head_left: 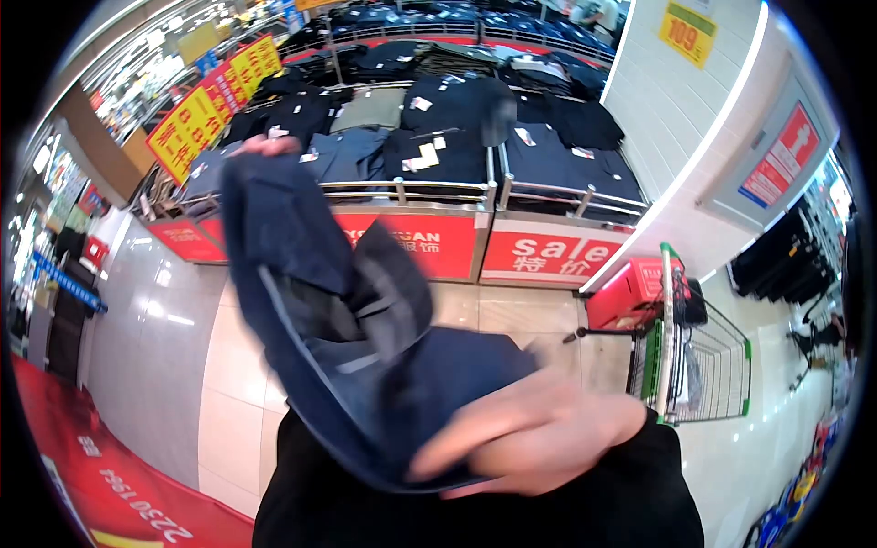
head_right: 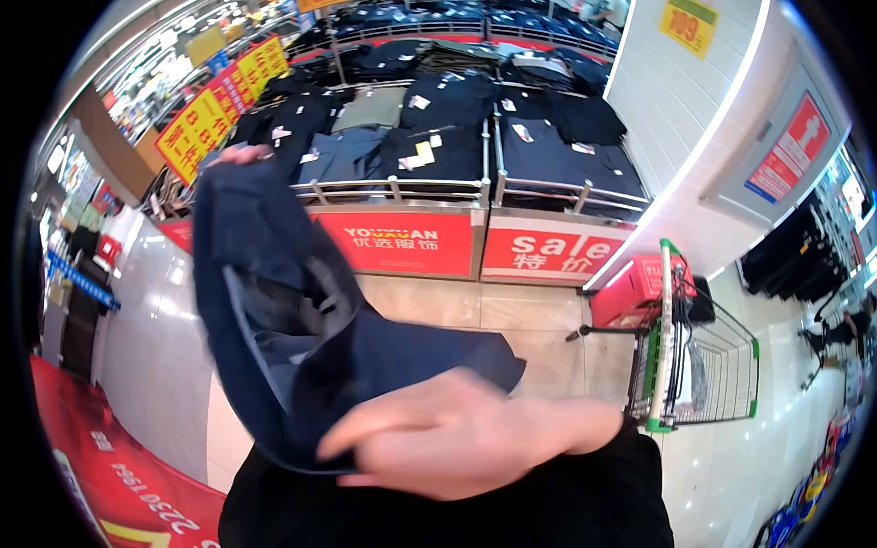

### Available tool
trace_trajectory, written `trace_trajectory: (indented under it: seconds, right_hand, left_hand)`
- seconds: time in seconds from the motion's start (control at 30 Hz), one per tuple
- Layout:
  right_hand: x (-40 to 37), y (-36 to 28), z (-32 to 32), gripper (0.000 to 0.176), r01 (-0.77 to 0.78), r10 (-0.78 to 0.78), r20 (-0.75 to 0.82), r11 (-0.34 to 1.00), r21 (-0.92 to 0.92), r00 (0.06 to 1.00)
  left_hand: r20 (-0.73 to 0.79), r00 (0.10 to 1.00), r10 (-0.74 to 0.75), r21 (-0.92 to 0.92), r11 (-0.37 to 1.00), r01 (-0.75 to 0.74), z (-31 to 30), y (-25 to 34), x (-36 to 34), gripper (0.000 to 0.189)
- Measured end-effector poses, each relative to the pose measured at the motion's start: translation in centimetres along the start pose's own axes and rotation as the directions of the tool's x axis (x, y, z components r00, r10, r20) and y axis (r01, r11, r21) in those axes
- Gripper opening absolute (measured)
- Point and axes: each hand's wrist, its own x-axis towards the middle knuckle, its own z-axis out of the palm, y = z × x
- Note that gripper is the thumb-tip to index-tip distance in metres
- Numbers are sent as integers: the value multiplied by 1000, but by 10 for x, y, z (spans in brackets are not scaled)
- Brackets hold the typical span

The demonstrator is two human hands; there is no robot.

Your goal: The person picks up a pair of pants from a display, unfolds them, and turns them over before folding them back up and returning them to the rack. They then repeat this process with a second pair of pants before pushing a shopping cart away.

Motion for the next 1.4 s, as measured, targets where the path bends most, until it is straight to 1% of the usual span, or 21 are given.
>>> trace_trajectory:
  seconds: [0.07,0.2,0.3,0.33,0.37,0.4,0.43,0.63,0.77,0.93,1.0,1.03,1.07,1.13,1.17,1.2,1.27,1.3,1.33,1.37,1.4]
  right_hand:
    - [15,22,47,15,215,-218,85,976,46,972]
    - [17,16,13,25,48,-24,246,995,-92,969]
    - [8,7,-27,19,-209,223,73,964,-164,972]
    - [10,4,-39,18,-188,207,14,917,-352,978]
    - [5,26,-49,18,-150,140,-54,919,-366,989]
    - [6,37,-54,14,-120,66,-148,914,-387,987]
    - [6,47,-60,14,-145,61,-191,873,-466,980]
    - [-24,72,-63,24,-233,127,-254,865,-445,959]
    - [-44,88,-52,25,-187,49,-309,881,-434,950]
    - [-73,98,-38,21,-408,316,-288,840,-358,904]
    - [-77,101,-32,21,-460,345,-364,834,-303,865]
    - [-81,104,-35,22,-469,370,-346,841,-271,862]
    - [-84,106,-38,22,-477,392,-328,846,-239,860]
    - [-83,98,-46,23,-452,328,-431,863,-227,841]
    - [-81,94,-58,24,-403,234,-447,852,-333,864]
    - [-80,92,-71,25,-355,138,-454,826,-438,881]
    - [-76,90,-89,26,-366,58,-514,770,-522,856]
    - [-74,87,-94,26,-372,48,-547,782,-500,836]
    - [-68,80,-102,24,-349,15,-520,759,-550,854]
    - [-63,76,-107,24,-345,0,-526,754,-559,850]
    - [-59,74,-112,23,-337,-18,-526,749,-570,850]
  left_hand:
    - [52,998,-47,-127,990,54,2,-73,25,16]
    - [104,928,-358,-324,870,372,-6,-141,16,27]
    - [229,829,-510,-372,741,559,17,-180,-1,26]
    - [221,780,-586,-345,701,624,17,-193,-4,27]
    - [112,736,-668,-336,671,661,-2,-210,-7,25]
    - [-93,795,-600,-294,779,553,-42,-239,-27,21]
    - [-149,814,-561,-283,813,508,-49,-255,-32,21]
    - [-140,862,-487,-405,823,399,-41,-317,-63,21]
    - [-196,869,-454,-436,834,337,-33,-325,-92,23]
    - [-224,872,-434,-482,827,288,-13,-314,-122,26]
    - [-698,565,-439,-304,897,322,10,-301,-120,52]
    - [-413,770,-486,-494,830,258,-19,-301,-131,58]
    - [-413,758,-505,-502,821,273,-8,-294,-127,58]
    - [-559,689,-462,-210,882,421,34,-273,-104,60]
    - [-555,677,-483,-221,870,440,42,-260,-99,60]
    - [-448,836,-317,223,866,448,47,-244,-95,62]
    - [32,983,-182,877,477,60,59,-214,-81,69]
    - [-16,966,-256,992,114,46,74,-206,-72,63]
    - [35,907,-419,939,-298,-174,90,-197,-58,47]
    - [-93,902,-422,864,-484,-137,100,-207,-49,45]
    - [-24,925,-379,766,-602,-227,83,-211,-44,39]
